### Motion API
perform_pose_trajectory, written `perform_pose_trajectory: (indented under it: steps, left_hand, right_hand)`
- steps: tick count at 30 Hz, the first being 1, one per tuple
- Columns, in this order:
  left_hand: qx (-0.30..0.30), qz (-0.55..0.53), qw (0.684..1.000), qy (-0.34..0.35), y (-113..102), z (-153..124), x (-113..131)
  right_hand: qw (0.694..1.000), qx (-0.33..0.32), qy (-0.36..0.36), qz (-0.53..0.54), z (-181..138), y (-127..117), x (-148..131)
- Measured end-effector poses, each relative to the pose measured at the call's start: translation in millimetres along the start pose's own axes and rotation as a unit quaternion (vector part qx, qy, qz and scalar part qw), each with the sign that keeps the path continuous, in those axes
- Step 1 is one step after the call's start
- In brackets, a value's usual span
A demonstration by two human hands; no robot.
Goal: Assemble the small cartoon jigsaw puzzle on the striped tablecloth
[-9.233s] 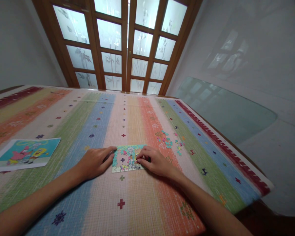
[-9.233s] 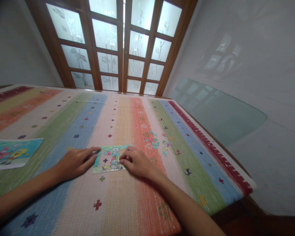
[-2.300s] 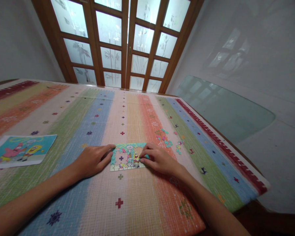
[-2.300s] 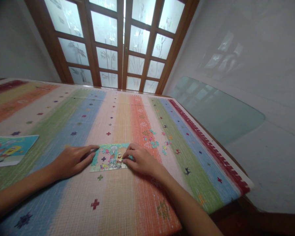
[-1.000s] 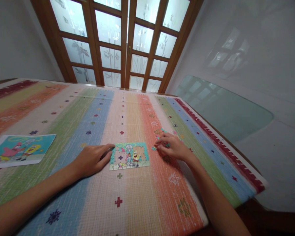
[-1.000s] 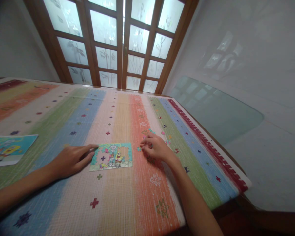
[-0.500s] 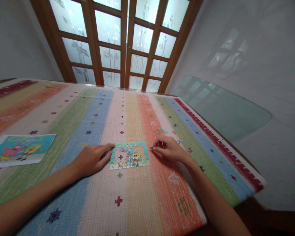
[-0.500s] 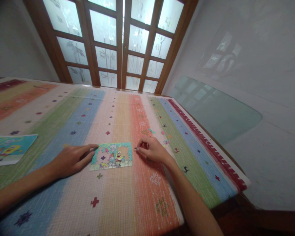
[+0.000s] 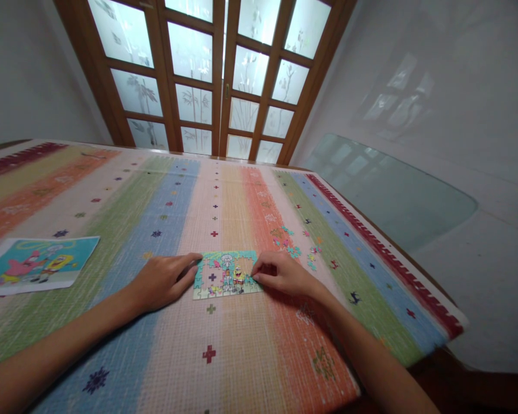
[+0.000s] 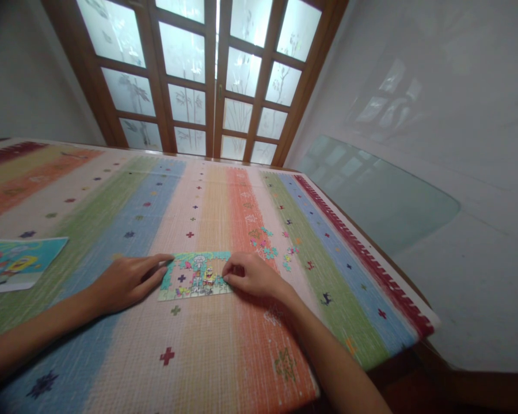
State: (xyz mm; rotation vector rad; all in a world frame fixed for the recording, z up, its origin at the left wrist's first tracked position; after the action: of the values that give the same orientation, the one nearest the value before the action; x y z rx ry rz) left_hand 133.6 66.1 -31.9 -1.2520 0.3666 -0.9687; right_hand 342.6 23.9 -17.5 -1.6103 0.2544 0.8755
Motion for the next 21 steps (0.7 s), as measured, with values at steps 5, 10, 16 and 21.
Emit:
perform_pose_trajectory:
  steps: [5, 10, 16, 21]
  left_hand:
    - [-0.024, -0.004, 1.000, -0.004, -1.8, 2.0, 4.3]
    - [-0.020, -0.008, 1.000, -0.004, -1.8, 1.7, 3.8]
    - [-0.020, 0.005, 1.000, 0.000, -1.8, 0.7, 4.5]
    - [-0.013, 0.003, 1.000, 0.009, -3.0, 1.2, 6.2]
  right_hand:
    - [1.000, -0.003, -0.015, -0.017, 0.5, -0.2, -2.9]
    - [0.999, -0.015, -0.015, -0.037, 0.7, 3.9, 2.7]
    - [0.999, -0.007, -0.009, -0.050, 1.8, 4.4, 4.1]
    - [0.999, 0.001, -0.011, -0.051, 2.4, 3.6, 1.1]
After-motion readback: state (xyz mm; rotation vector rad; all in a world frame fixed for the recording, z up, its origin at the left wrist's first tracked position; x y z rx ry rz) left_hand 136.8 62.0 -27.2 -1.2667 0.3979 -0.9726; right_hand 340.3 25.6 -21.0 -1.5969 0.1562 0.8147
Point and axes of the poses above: each hand's wrist, its own z-axis towards the middle knuckle, its own y-axis out of the palm, x = y × z, the point moved 10 cm from there along z, towards the middle knuckle, and after that the axes turned 3 degrees about -z, right-handed, at the moved point
